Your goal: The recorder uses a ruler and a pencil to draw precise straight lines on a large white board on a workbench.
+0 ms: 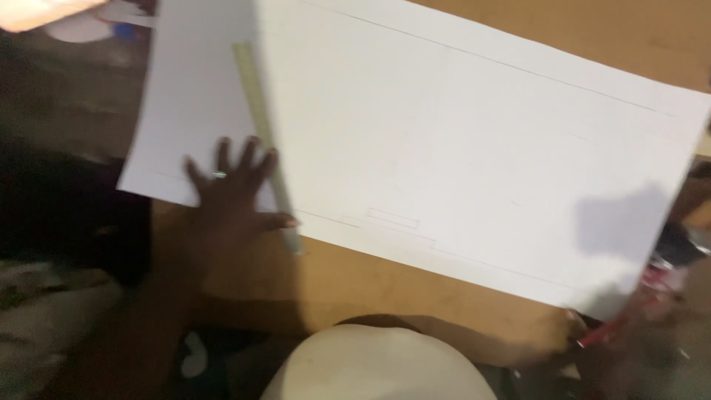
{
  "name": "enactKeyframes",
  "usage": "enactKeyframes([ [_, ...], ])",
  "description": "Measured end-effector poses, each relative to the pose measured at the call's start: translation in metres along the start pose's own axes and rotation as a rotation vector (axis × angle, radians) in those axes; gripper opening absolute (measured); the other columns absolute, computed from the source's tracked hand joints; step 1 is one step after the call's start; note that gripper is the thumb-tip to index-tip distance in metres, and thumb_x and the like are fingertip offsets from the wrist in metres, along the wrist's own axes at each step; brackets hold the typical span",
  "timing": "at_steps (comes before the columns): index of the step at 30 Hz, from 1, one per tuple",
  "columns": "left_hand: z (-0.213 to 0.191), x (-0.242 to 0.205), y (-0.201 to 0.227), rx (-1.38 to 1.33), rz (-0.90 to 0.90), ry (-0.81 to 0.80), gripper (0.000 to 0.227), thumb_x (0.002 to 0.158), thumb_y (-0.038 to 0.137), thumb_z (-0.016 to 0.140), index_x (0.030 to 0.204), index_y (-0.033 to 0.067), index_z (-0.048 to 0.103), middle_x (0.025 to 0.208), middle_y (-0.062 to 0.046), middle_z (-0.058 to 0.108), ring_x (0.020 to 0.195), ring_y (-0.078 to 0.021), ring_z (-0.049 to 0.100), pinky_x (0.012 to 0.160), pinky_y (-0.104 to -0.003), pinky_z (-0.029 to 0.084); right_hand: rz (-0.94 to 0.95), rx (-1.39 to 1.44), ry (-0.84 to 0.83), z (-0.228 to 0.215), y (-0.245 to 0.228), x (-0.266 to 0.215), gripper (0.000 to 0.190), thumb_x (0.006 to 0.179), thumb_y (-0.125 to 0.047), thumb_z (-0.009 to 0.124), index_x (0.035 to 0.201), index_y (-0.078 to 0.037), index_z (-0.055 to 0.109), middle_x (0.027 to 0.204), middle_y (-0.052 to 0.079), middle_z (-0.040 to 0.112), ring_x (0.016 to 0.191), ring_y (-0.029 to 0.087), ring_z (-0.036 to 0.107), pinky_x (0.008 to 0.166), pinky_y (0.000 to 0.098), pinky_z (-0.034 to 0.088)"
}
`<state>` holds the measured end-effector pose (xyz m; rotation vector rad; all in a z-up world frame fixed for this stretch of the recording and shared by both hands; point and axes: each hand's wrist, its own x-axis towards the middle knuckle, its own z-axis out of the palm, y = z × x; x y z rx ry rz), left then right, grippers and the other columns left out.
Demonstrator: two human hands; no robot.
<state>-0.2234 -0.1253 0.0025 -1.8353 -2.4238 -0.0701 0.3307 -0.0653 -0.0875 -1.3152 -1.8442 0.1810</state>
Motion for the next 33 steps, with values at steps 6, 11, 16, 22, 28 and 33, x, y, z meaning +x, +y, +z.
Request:
enactKeyframes([
  [6, -0.022, -0.009, 0.046, -0.065, -0.046, -0.150, 0.128, 0.060, 0.087, 0.068, 0.161, 0.0267, 0.019, 0.172, -0.008, 0.005, 0.157, -0.0385, -0.004, 0.111, -0.081, -0.005, 0.001, 0.065, -0.015, -0.004, -0.015, -0.016, 0.048, 0.099, -0.019, 0.069, 0.138, 0.004, 0.054, 0.114, 0.022, 0.065, 0.101, 0.031, 0.067, 0.087, 0.0403, 0.056],
  [11, -0.019, -0.019, 0.065, -0.075, 0.039, -0.135, 0.121, 0.067, 0.078, 0.072, 0.161, 0.0282, 0.015, 0.172, -0.006, 0.004, 0.155, -0.0376, -0.008, 0.110, -0.081, -0.010, 0.025, 0.087, -0.025, -0.007, 0.002, -0.002, 0.048, 0.099, -0.017, 0.068, 0.138, 0.005, 0.054, 0.113, 0.022, 0.065, 0.101, 0.031, 0.068, 0.086, 0.0404, 0.057],
  [16, -0.023, -0.025, 0.071, -0.033, 0.083, -0.179, 0.123, 0.069, 0.078, 0.074, 0.162, 0.0257, 0.013, 0.171, -0.008, 0.003, 0.155, -0.0398, -0.008, 0.110, -0.081, -0.009, 0.057, 0.102, -0.037, 0.011, 0.044, 0.020, 0.047, 0.099, -0.014, 0.068, 0.139, 0.006, 0.054, 0.113, 0.023, 0.065, 0.100, 0.032, 0.069, 0.085, 0.0405, 0.058],
  [22, -0.024, -0.022, 0.067, -0.056, 0.037, -0.156, 0.122, 0.066, 0.078, 0.075, 0.161, 0.0300, 0.015, 0.171, -0.003, 0.004, 0.155, -0.0368, -0.010, 0.112, -0.079, -0.011, 0.091, 0.115, -0.059, -0.018, 0.018, 0.053, 0.047, 0.098, -0.012, 0.067, 0.139, 0.007, 0.054, 0.113, 0.024, 0.066, 0.100, 0.033, 0.070, 0.084, 0.0406, 0.059],
  [28, -0.027, -0.009, 0.047, -0.026, -0.017, -0.163, 0.125, 0.062, 0.085, 0.072, 0.161, 0.0326, 0.016, 0.172, -0.001, 0.004, 0.156, -0.0360, -0.010, 0.112, -0.082, -0.006, 0.131, 0.115, -0.076, -0.025, 0.002, 0.080, 0.047, 0.098, -0.009, 0.066, 0.140, 0.008, 0.054, 0.113, 0.025, 0.066, 0.099, 0.034, 0.071, 0.083, 0.0407, 0.060],
  [33, -0.031, -0.002, 0.034, -0.056, -0.047, -0.126, 0.127, 0.061, 0.088, 0.070, 0.161, 0.0305, 0.017, 0.171, -0.005, 0.005, 0.157, -0.0387, -0.006, 0.111, -0.084, -0.003, 0.167, 0.112, -0.098, -0.018, -0.018, 0.095, 0.046, 0.098, -0.007, 0.066, 0.140, 0.009, 0.055, 0.113, 0.026, 0.067, 0.099, 0.034, 0.072, 0.082, 0.0407, 0.061],
])
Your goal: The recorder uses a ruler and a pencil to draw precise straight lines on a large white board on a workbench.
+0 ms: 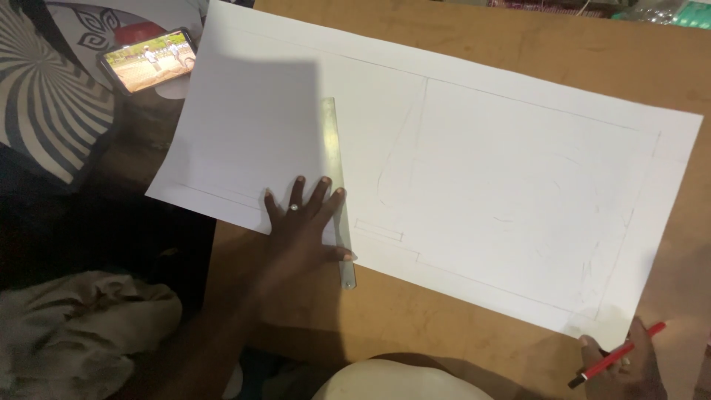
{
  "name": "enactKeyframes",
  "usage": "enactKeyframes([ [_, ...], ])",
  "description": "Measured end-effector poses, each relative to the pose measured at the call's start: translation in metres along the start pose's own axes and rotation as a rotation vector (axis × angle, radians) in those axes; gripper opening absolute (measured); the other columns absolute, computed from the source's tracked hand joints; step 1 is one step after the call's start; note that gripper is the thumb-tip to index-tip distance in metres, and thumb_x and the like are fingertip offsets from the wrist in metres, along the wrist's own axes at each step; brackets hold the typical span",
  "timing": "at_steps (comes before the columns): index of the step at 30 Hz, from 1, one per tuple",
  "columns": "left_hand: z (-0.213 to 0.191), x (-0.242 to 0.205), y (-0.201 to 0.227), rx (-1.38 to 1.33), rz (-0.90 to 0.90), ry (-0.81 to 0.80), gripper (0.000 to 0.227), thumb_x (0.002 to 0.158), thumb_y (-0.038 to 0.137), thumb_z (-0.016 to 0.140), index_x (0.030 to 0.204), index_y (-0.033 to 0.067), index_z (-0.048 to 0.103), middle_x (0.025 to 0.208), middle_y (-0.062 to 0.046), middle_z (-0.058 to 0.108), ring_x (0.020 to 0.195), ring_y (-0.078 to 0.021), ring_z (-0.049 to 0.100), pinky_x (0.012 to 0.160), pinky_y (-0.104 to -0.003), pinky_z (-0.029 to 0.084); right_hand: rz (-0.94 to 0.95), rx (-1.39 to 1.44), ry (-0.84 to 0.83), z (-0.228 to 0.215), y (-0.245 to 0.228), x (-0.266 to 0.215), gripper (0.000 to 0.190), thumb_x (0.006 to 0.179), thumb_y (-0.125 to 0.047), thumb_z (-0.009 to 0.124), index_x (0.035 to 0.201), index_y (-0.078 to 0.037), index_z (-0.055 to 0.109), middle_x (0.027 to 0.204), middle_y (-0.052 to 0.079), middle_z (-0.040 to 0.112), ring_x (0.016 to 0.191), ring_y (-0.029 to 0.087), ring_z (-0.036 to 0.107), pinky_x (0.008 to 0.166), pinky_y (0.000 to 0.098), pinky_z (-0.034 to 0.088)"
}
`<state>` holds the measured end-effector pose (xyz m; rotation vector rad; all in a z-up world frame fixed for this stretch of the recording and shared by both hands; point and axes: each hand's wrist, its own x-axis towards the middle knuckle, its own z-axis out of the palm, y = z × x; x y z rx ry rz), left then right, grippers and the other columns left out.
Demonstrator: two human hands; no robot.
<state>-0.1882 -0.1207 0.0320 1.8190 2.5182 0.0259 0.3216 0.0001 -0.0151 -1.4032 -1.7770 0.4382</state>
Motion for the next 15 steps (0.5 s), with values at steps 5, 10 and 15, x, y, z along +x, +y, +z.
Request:
enactKeyframes([
  [5, -0.003, 0.003, 0.000, -0.025, -0.022, 0.021, 0.128, 0.061, 0.086, 0.071, 0.162, 0.0275, 0.019, 0.172, -0.007, 0.007, 0.156, -0.0406, -0.006, 0.111, -0.084, -0.002, 0.041, -0.006, -0.022, 0.020, -0.033, -0.005, 0.046, 0.098, -0.005, 0.065, 0.140, 0.010, 0.055, 0.113, 0.027, 0.067, 0.098, 0.035, 0.074, 0.081, 0.0408, 0.062],
  [10, -0.005, 0.004, 0.016, -0.035, -0.049, -0.016, 0.128, 0.061, 0.086, 0.072, 0.162, 0.0280, 0.017, 0.172, -0.006, 0.004, 0.156, -0.0389, -0.009, 0.113, -0.081, -0.005, 0.049, -0.131, 0.014, 0.027, -0.039, -0.006, 0.045, 0.100, -0.003, 0.068, 0.143, 0.007, 0.060, 0.115, 0.027, 0.071, 0.096, 0.034, 0.075, 0.080, 0.0402, 0.062],
  [15, -0.006, 0.006, 0.035, -0.059, 0.029, -0.038, 0.127, 0.065, 0.087, 0.067, 0.163, 0.0282, 0.012, 0.173, -0.005, 0.001, 0.156, -0.0407, -0.011, 0.112, -0.083, -0.006, -0.145, -0.217, 0.174, 0.036, 0.002, -0.003, 0.041, 0.106, -0.003, 0.073, 0.142, 0.011, 0.059, 0.122, 0.028, 0.070, 0.106, 0.030, 0.073, 0.087, 0.0366, 0.062],
])
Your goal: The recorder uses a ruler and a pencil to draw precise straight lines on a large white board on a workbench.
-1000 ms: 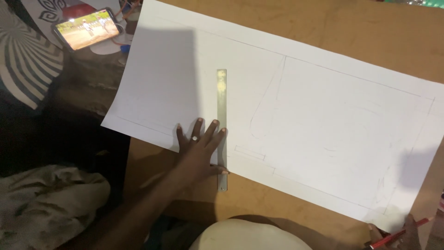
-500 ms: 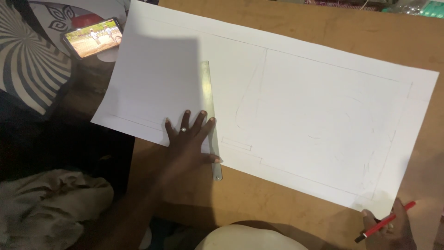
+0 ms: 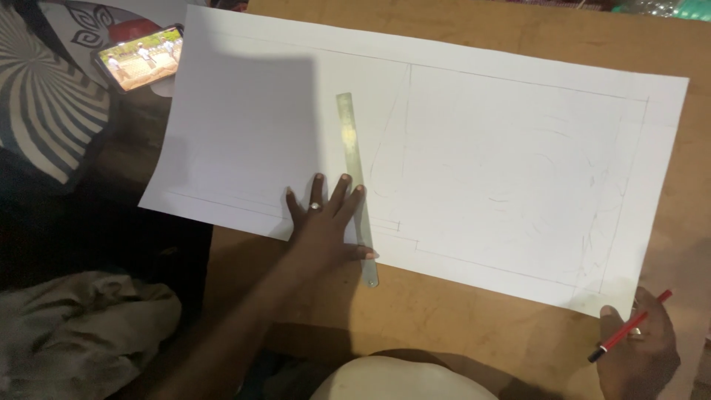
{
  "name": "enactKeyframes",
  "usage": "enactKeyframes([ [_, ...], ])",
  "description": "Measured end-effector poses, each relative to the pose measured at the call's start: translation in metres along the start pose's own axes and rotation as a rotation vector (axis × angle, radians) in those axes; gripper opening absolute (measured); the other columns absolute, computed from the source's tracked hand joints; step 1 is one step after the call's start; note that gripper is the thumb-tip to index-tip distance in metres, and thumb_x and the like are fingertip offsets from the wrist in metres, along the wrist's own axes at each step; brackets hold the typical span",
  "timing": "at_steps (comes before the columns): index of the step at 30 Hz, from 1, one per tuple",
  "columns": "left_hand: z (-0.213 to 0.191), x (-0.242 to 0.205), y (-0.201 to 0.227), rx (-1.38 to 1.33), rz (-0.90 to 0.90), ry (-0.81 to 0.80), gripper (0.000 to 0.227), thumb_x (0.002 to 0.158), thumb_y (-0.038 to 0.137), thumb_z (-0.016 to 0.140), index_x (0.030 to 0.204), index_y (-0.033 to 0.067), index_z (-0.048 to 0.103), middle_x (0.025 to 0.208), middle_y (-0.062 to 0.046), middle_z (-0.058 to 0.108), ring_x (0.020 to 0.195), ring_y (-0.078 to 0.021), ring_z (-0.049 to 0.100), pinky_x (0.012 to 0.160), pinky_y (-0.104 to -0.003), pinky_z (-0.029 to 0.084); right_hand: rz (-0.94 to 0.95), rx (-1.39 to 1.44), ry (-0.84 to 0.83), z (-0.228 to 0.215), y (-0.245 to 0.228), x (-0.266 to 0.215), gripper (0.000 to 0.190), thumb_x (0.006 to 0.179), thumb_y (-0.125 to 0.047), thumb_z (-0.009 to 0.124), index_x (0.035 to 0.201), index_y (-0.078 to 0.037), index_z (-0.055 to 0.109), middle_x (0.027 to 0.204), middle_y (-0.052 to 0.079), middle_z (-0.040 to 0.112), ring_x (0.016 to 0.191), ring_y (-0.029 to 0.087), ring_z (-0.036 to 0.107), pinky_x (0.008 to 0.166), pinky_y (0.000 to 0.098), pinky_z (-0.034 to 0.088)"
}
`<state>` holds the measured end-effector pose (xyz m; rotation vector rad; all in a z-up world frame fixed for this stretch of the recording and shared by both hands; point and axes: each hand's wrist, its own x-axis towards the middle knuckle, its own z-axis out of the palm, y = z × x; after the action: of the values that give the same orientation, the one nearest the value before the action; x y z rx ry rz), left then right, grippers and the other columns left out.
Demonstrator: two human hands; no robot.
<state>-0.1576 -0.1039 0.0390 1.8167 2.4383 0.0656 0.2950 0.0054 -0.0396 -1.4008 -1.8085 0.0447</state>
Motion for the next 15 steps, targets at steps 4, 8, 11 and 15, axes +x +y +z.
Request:
enactKeyframes([
  [4, 0.003, 0.005, 0.016, 0.039, 0.039, -0.010, 0.126, 0.067, 0.087, 0.065, 0.164, 0.0273, 0.009, 0.173, -0.007, -0.001, 0.155, -0.0428, -0.010, 0.109, -0.086, -0.003, 0.080, 0.110, -0.007, -0.011, -0.026, 0.007, 0.038, 0.103, -0.001, 0.071, 0.138, 0.008, 0.062, 0.113, 0.026, 0.072, 0.099, 0.028, 0.074, 0.084, 0.0378, 0.061],
  [8, 0.010, 0.006, 0.030, 0.053, 0.139, 0.083, 0.123, 0.071, 0.086, 0.065, 0.163, 0.0241, 0.011, 0.172, -0.008, 0.001, 0.155, -0.0433, -0.008, 0.107, -0.087, -0.003, 0.033, 0.073, 0.018, -0.006, -0.017, 0.009, 0.040, 0.103, 0.000, 0.071, 0.140, 0.011, 0.060, 0.117, 0.026, 0.069, 0.103, 0.028, 0.072, 0.082, 0.0358, 0.060],
  [11, 0.009, 0.007, 0.041, 0.037, 0.166, 0.089, 0.122, 0.071, 0.083, 0.067, 0.163, 0.0240, 0.013, 0.172, -0.007, 0.002, 0.155, -0.0430, -0.008, 0.107, -0.088, -0.003, 0.129, 0.141, 0.011, -0.014, -0.043, 0.015, 0.043, 0.100, 0.001, 0.069, 0.140, 0.010, 0.057, 0.123, 0.024, 0.065, 0.103, 0.026, 0.069, 0.076, 0.0344, 0.058],
  [15, 0.004, 0.011, 0.061, 0.014, 0.172, 0.026, 0.120, 0.070, 0.077, 0.073, 0.162, 0.0245, 0.016, 0.172, -0.007, 0.003, 0.155, -0.0430, -0.010, 0.108, -0.087, -0.005, -0.006, 0.357, 0.048, -0.002, -0.009, 0.006, 0.037, 0.103, 0.008, 0.065, 0.140, 0.008, 0.061, 0.121, 0.017, 0.067, 0.111, 0.018, 0.063, 0.104, 0.0368, 0.052],
])
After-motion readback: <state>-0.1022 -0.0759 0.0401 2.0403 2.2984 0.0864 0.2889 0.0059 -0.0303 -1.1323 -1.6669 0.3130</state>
